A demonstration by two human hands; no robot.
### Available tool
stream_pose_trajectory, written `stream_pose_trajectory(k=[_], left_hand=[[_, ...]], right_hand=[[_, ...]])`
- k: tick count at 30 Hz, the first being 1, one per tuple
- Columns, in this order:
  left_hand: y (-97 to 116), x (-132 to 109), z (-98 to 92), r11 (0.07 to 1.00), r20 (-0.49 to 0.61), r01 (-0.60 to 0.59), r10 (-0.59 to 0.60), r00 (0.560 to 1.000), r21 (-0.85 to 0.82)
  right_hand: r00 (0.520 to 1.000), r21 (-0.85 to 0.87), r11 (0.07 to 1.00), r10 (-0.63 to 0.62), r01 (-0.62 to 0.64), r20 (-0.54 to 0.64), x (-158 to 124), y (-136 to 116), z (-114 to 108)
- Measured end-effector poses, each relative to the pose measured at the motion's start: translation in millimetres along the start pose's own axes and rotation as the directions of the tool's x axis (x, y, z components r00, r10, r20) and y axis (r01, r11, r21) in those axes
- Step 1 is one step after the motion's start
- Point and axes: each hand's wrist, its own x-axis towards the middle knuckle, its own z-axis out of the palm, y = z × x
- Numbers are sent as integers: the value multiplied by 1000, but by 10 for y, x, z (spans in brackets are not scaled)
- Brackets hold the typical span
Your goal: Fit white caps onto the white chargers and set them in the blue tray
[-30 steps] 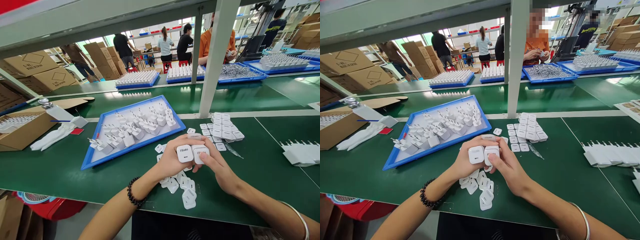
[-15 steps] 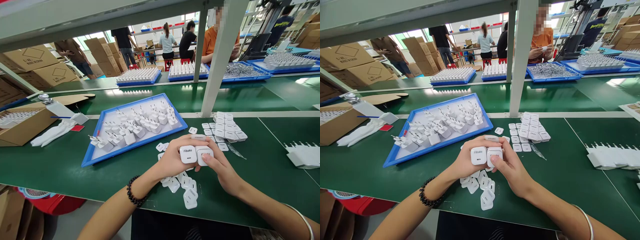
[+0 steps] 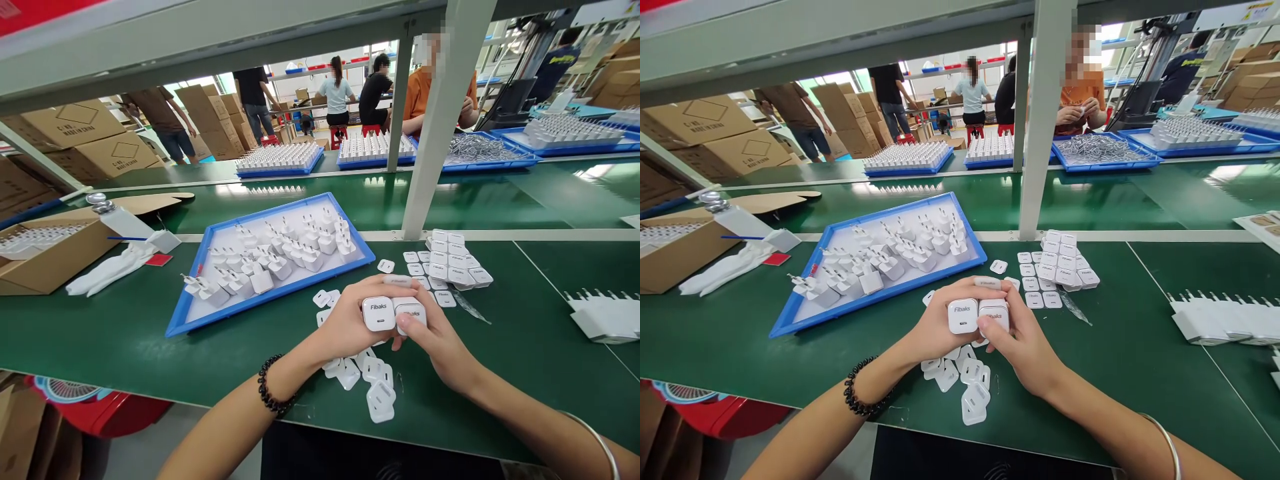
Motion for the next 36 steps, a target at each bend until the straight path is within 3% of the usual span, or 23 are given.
stream_pose_trajectory(k=[9,13,18,24,29,33,36], left_hand=[[-10,-34,95,978,-4,138,-140,990,-155],[-23,-49,154,999,-67,2,-5,998,-35],[-86,-60,139,956,-33,-251,258,965,155],[-146,-101,139,914,2,-344,352,936,216],[-221,-82,112,883,130,-360,336,933,300],[-6,-74,-83,743,235,-308,207,950,594],[275,-292,-367,438,184,-192,63,981,878]], right_hand=[[997,126,989,77,-78,19,-19,-53,71],[998,181,983,37,-27,-54,-39,24,124],[990,197,980,13,16,-144,-46,111,163],[970,228,973,84,-31,-226,-69,131,192],[950,177,980,140,-93,-278,-61,233,141],[981,224,971,117,-80,-158,76,274,12],[979,255,953,187,-162,-76,167,205,-61]])
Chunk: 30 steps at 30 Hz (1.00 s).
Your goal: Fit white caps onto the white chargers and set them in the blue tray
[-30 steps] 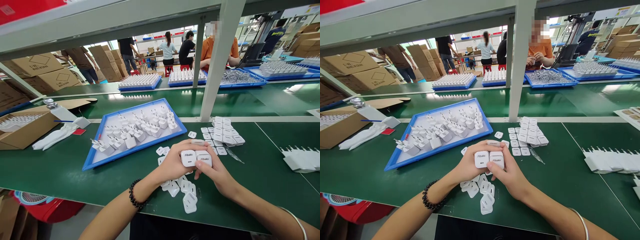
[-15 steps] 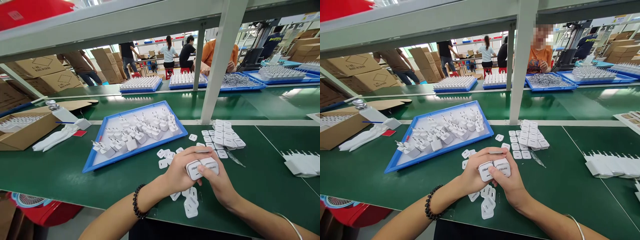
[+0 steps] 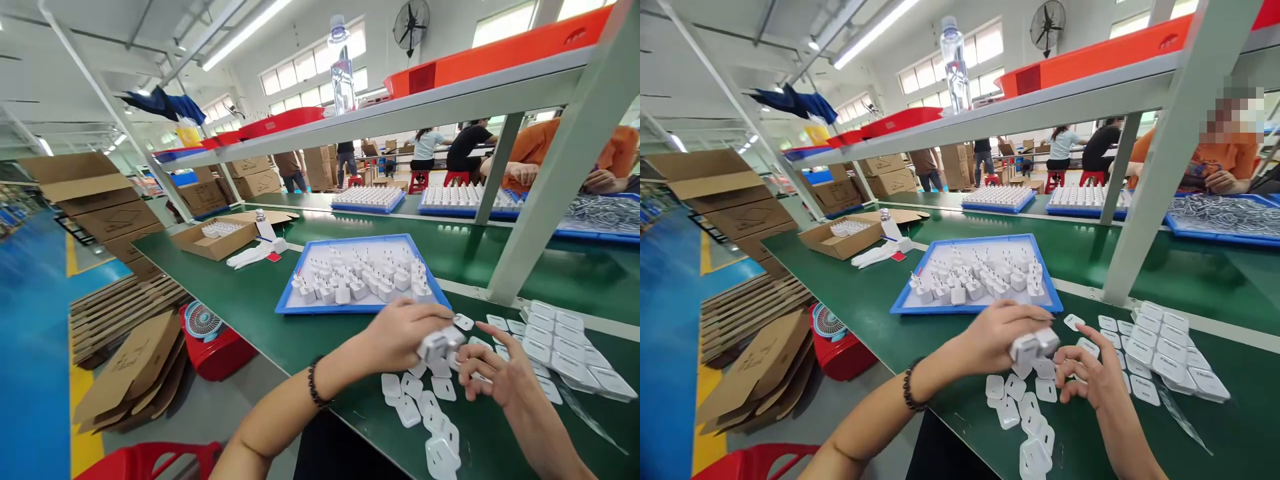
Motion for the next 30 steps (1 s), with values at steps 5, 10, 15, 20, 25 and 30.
stream_pose_trajectory(k=[5,10,15,20,25,30], left_hand=[[-407,-848,-579,649,70,237,-409,910,723],[-957,-1493,-860,461,6,325,-582,813,826],[-1311,-1631,-745,437,10,354,-641,768,827],[-1488,-1548,-526,476,10,398,-651,759,785],[-1513,-1533,-496,510,28,416,-656,754,753],[-1474,-1532,-509,521,38,422,-660,750,742]], right_hand=[[998,-45,997,57,-57,10,-159,-126,112],[993,-98,994,66,-56,103,-259,-27,204],[994,-139,990,48,-34,98,-197,74,191],[982,-187,980,99,-68,159,-155,69,137],[973,-211,976,97,-52,210,-129,108,77],[973,-215,976,86,-39,215,-139,120,111]])
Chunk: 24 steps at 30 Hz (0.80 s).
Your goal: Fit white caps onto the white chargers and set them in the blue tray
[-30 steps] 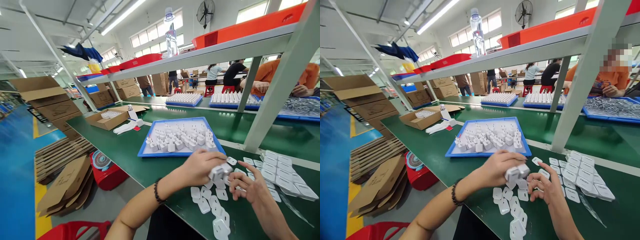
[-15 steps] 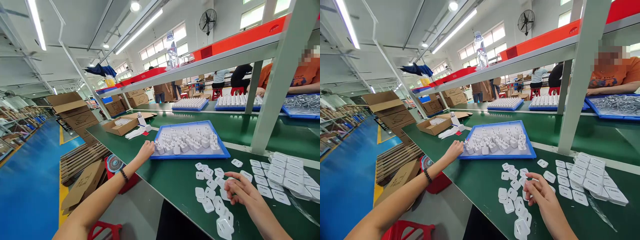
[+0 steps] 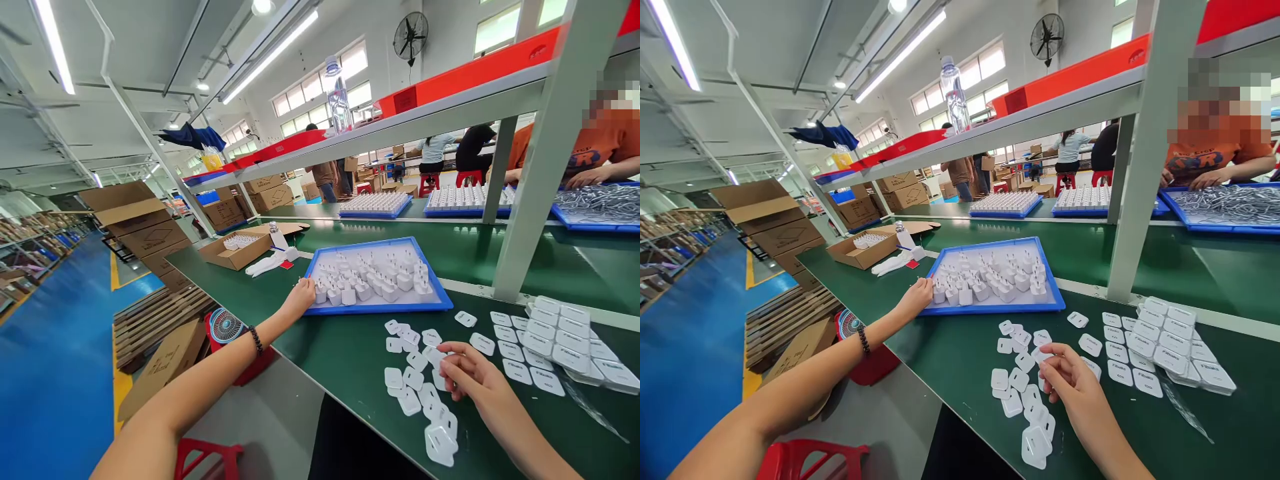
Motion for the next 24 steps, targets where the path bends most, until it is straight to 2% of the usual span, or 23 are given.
stream_pose_trajectory(k=[10,15,18,20,24], left_hand=[[118,50,-51,992,8,16,-15,1000,-121],[60,-38,-226,956,-36,61,-74,997,-288],[-103,-167,-364,903,-71,133,-177,982,-408],[-204,-261,-389,843,-59,204,-267,962,-497],[-242,-330,-210,675,47,291,-356,933,-677]], right_hand=[[999,-56,998,20,-22,-38,45,19,-15],[997,-83,996,15,-21,-70,45,-2,-42],[998,-85,996,-9,3,-68,43,-10,-57],[998,-83,996,-14,9,-58,41,-3,-60],[1000,-80,997,-18,16,-20,36,30,-36]])
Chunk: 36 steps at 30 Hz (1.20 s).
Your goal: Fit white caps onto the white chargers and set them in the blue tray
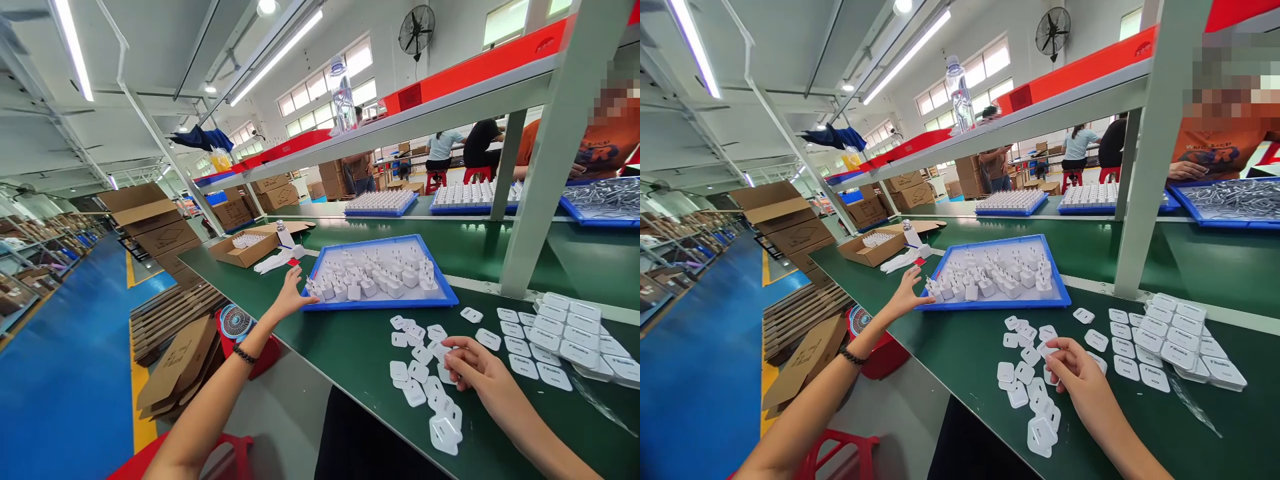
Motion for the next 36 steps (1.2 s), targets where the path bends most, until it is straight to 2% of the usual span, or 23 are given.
stream_pose_trajectory(k=[3,5,8,12,16,22,25,29,33,36], left_hand=[[-80,87,182,991,50,36,-30,998,-130],[-119,175,233,984,92,44,-28,995,-174],[-174,279,154,983,171,19,12,985,-183],[-189,383,-86,992,248,-39,68,966,-119],[-45,562,-175,997,271,-69,74,960,-29],[279,796,112,991,369,-111,77,926,73],[374,817,211,986,403,-141,94,910,87],[384,748,147,986,423,-146,99,901,79],[332,687,24,996,432,-77,50,900,45],[328,716,20,1000,402,-5,-4,916,22]], right_hand=[[1000,-14,1000,-18,18,-17,1,13,17],[999,-23,1000,-19,18,-31,9,11,11],[999,-26,1000,-19,18,-47,27,4,-15],[998,-39,998,-42,40,-55,44,25,-20],[1000,-43,999,-23,23,-11,41,71,-3],[1000,-107,994,-29,28,-9,39,109,-29],[999,-140,990,-37,34,-18,47,116,-52],[1000,-174,985,-21,20,-4,56,111,-62],[1000,-175,985,7,-7,1,58,120,-40],[1000,-187,982,8,-3,24,61,147,-29]])
